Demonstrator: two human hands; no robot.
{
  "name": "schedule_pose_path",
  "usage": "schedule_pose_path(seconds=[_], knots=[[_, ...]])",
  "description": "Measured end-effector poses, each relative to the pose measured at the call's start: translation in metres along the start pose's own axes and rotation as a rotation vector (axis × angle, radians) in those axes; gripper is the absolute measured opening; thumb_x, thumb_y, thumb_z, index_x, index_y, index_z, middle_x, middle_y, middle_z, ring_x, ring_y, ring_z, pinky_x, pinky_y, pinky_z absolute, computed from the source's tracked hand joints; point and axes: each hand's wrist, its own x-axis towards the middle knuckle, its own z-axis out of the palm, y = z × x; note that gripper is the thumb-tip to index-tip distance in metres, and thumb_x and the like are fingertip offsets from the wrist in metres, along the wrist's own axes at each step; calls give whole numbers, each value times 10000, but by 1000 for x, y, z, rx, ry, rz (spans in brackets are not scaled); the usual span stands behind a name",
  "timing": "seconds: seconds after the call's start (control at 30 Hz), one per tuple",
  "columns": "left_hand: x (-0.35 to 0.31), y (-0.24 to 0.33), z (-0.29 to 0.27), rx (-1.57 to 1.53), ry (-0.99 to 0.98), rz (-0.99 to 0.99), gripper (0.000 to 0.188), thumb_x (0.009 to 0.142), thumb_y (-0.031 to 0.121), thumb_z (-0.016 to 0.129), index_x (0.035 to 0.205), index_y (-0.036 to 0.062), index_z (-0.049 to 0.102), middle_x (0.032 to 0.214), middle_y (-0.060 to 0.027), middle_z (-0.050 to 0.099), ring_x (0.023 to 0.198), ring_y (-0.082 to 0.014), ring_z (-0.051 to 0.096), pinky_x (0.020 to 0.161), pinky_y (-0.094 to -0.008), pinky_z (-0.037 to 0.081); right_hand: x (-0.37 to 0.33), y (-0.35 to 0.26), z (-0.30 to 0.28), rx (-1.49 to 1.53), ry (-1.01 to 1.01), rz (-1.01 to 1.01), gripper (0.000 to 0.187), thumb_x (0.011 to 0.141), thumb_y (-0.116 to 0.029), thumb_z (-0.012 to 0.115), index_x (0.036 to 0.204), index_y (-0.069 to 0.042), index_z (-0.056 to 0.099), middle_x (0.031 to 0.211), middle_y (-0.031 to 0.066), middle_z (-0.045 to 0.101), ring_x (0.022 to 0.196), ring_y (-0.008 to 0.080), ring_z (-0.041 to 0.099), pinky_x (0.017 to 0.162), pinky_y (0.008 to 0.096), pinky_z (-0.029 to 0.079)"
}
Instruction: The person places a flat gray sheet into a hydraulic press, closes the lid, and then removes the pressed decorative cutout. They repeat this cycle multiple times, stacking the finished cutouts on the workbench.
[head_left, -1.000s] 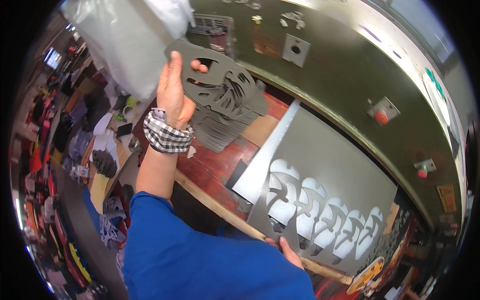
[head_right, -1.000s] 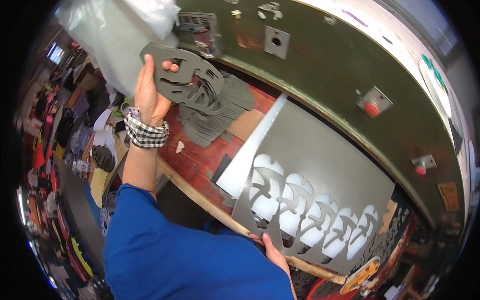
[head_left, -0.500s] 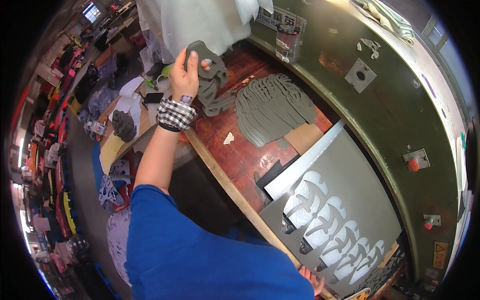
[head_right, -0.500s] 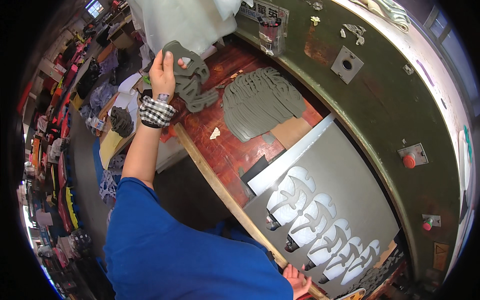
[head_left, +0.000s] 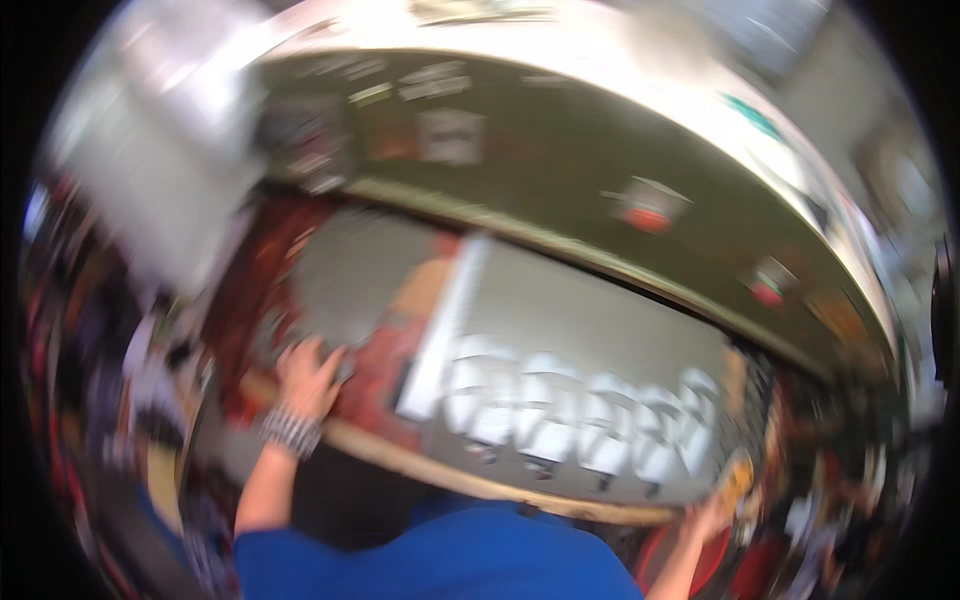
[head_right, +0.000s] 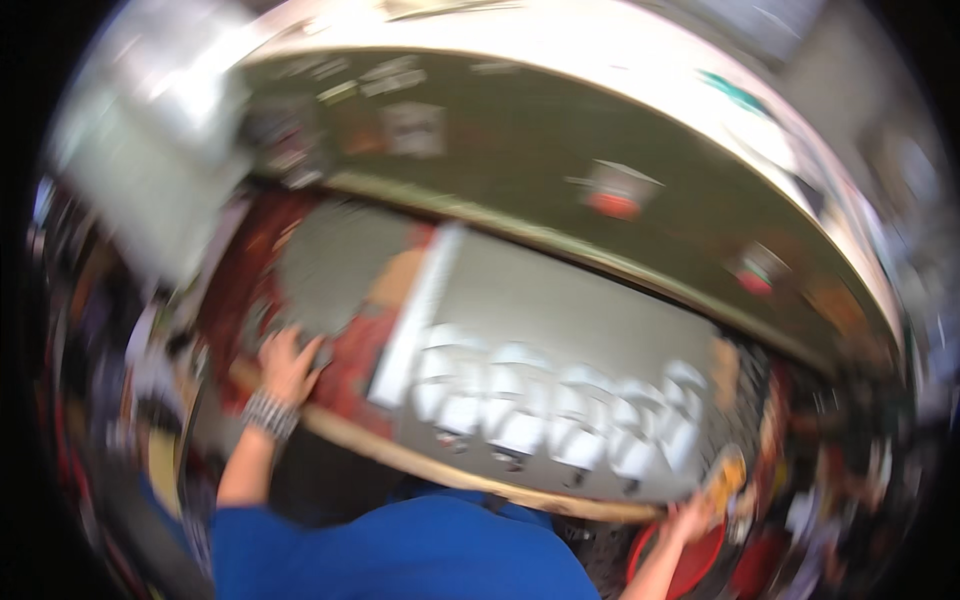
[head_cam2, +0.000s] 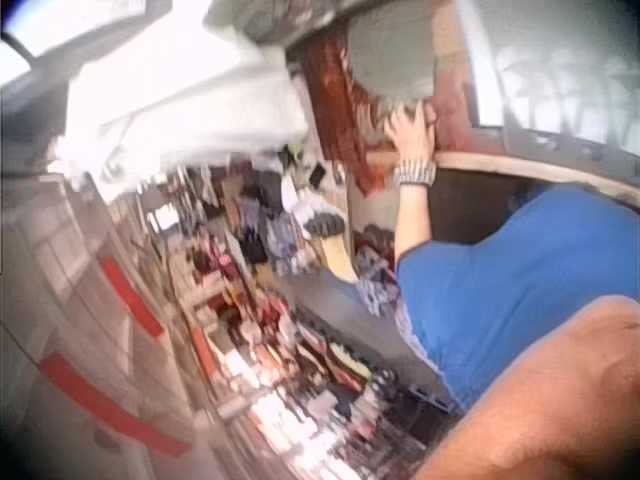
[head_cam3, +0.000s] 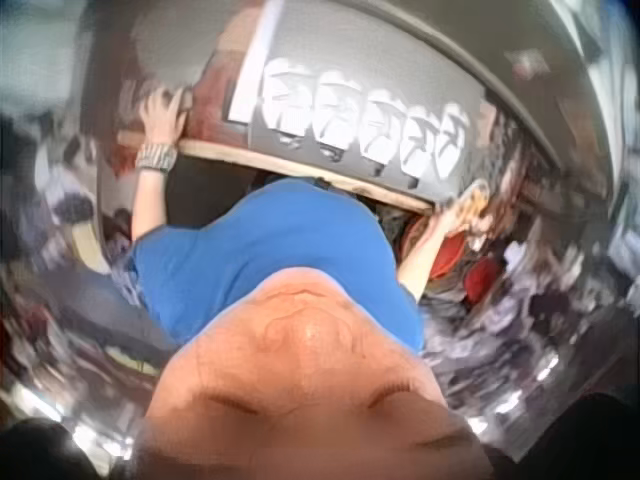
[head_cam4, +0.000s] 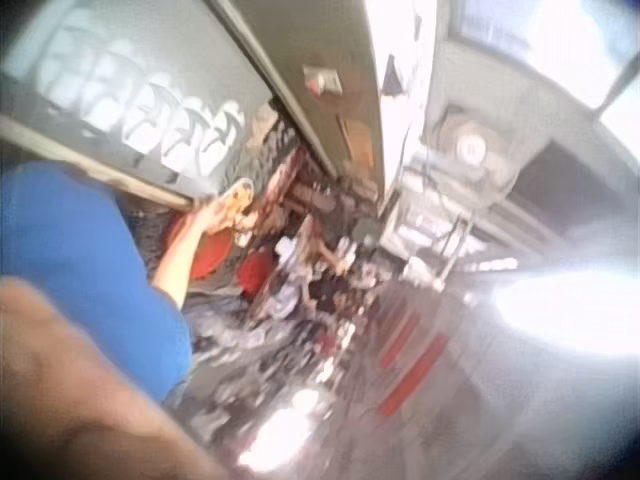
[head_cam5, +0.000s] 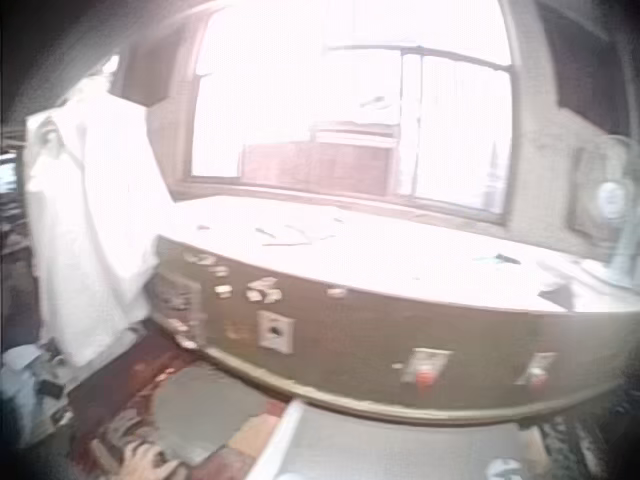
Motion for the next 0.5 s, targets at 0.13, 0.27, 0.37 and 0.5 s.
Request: schedule_pose_path(seconds=[0.13,0.27,0.37,0.5], knots=[[4,116,-12,-467,120,-38,473,808,100,672,1259,11,560,1002,-210,610,885,-361,594,794,-400,491,60,-21,30,-246,-262,-147,321,867,-271,692,1050,-8,679,909,78,667,842,177,628,691,323,520],[30,191,15,-904,-59,-448,527,930,215,595,1396,48,416,1102,-196,585,933,-296,568,806,-367,471,64,-45,65,-305,-480,-293,352,876,-228,682,1069,60,622,862,95,647,579,152,618,469,281,523],[67,179,35,-748,21,-551,481,934,189,577,1354,-6,447,1077,-193,596,942,-304,566,838,-361,461,48,-72,79,-280,-683,-240,237,905,-178,642,919,46,568,732,44,591,573,124,604,467,264,531],[102,118,33,-866,-259,-481,366,964,233,545,1177,-65,558,1031,-152,624,933,-251,559,865,-340,452,36,-97,66,-236,-1009,-231,274,913,-189,640,770,-13,486,629,-6,540,559,134,646,438,229,459]])
